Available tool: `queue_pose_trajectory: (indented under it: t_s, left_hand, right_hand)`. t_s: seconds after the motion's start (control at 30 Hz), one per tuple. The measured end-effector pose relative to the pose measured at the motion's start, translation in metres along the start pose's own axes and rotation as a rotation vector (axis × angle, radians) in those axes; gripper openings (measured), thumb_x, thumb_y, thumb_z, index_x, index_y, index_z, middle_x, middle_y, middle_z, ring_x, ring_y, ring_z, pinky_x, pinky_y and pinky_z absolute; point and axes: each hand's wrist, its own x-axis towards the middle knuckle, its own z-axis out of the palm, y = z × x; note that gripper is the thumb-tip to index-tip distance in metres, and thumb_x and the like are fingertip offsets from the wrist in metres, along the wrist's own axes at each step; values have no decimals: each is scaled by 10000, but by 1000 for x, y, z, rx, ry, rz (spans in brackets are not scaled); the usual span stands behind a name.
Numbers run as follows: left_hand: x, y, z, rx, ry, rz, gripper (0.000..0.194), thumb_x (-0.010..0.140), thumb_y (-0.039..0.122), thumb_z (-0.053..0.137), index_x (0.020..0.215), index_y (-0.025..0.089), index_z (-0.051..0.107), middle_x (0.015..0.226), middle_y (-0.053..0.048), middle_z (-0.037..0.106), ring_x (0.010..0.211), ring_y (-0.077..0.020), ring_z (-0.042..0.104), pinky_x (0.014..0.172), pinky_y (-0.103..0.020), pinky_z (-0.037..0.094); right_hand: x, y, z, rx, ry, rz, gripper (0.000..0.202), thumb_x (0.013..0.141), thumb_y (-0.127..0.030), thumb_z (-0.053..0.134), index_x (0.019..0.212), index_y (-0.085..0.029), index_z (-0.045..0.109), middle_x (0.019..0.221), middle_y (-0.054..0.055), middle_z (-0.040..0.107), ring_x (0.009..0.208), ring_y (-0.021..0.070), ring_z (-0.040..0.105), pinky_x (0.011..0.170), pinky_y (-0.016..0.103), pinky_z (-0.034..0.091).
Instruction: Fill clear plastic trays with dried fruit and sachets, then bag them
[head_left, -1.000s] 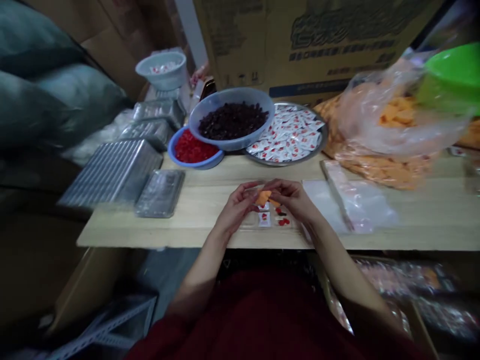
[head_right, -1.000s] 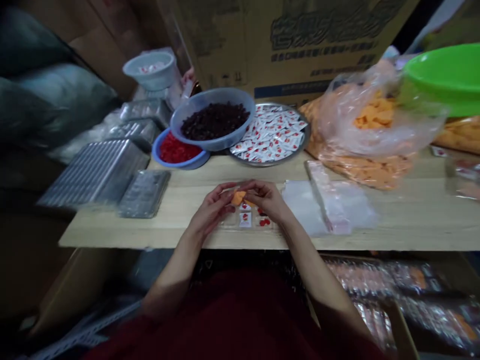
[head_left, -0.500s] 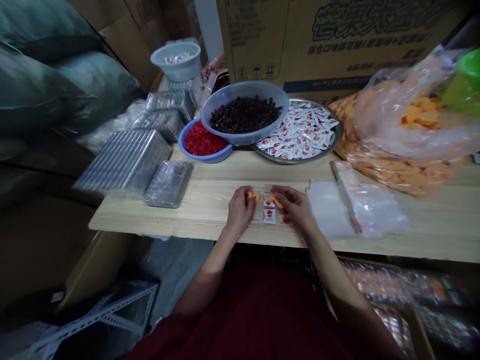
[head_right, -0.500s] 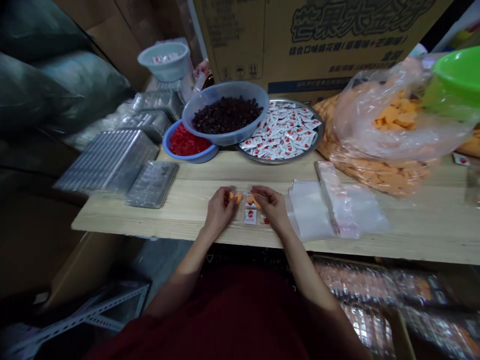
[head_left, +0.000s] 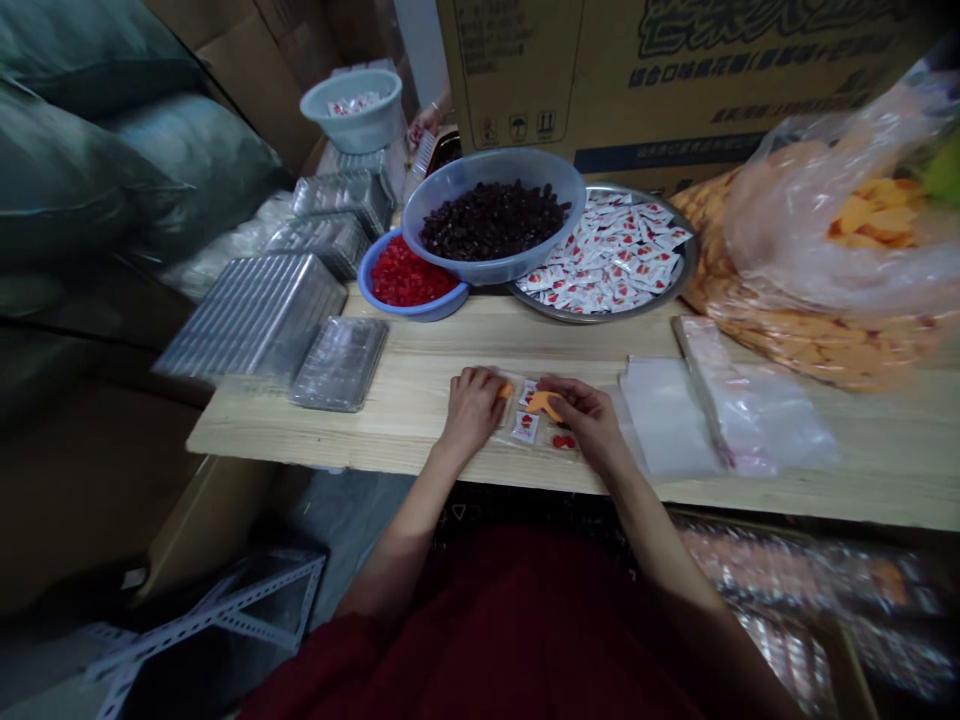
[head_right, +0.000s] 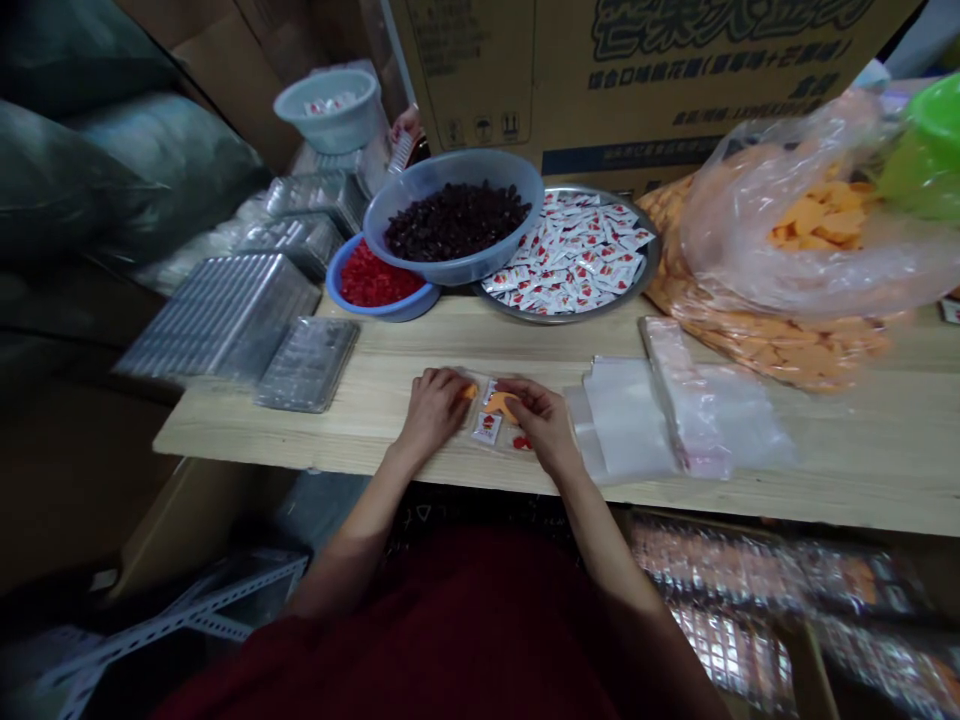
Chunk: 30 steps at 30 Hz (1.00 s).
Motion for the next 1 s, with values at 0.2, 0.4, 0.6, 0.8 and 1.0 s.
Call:
queue_pose_trajectory:
  t_s: [0.2, 0.4, 0.6, 0.8, 1.0]
  left_hand:
    - [5, 7, -9, -492, 94, -84, 225, 997, 266, 510, 1097, 175, 690, 1132, -112, 697, 1059, -242, 621, 933, -402, 480]
    - [0, 4, -15, -1203, -141, -324, 331, 909, 444, 670, 1065, 153, 683, 891, -53, 715, 728, -145, 636, 653, -253, 467]
    - [-6, -36, -25, -971, -18, -195, 186, 880, 245, 653, 1045, 167, 686, 1044, -77, 723, 979, -201, 666, 901, -325, 499]
    - [-18, -45, -22, -718, -70, 81, 243, 910, 109, 529, 1060, 204, 695, 1164, -85, 714, 1185, -233, 624, 1064, -428, 450]
    - [-26, -42, -28, -412, 42, 77, 351, 964, 129, 492, 1222, 268, 686, 1351, -79, 647, 1328, -251, 519, 1107, -498, 395]
  right_hand:
    - [3, 2, 6, -15, -57, -46, 343, 800, -378, 790, 1115, -248, 753, 1114, 55, 755, 955, 188, 701, 829, 328, 584]
    - [21, 13, 39, -177, -191, -319, 438, 917, -319, 674, 1352, -299, 623, 1278, 77, 677, 1154, 211, 662, 1015, 404, 547]
    - [24, 12, 53, -487, -229, -560, 401, 954, -236, 587, 1349, -288, 633, 1409, 92, 605, 1342, 225, 551, 1138, 455, 454]
    - [0, 40, 38, -927, -179, -586, 306, 962, -251, 605, 1259, -252, 679, 1341, 95, 659, 1365, 290, 519, 1221, 624, 235]
    - [-7, 52, 41, -1134, -149, -631, 181, 976, -193, 570, 1067, -228, 722, 1271, 58, 705, 1393, 307, 483, 1245, 668, 70]
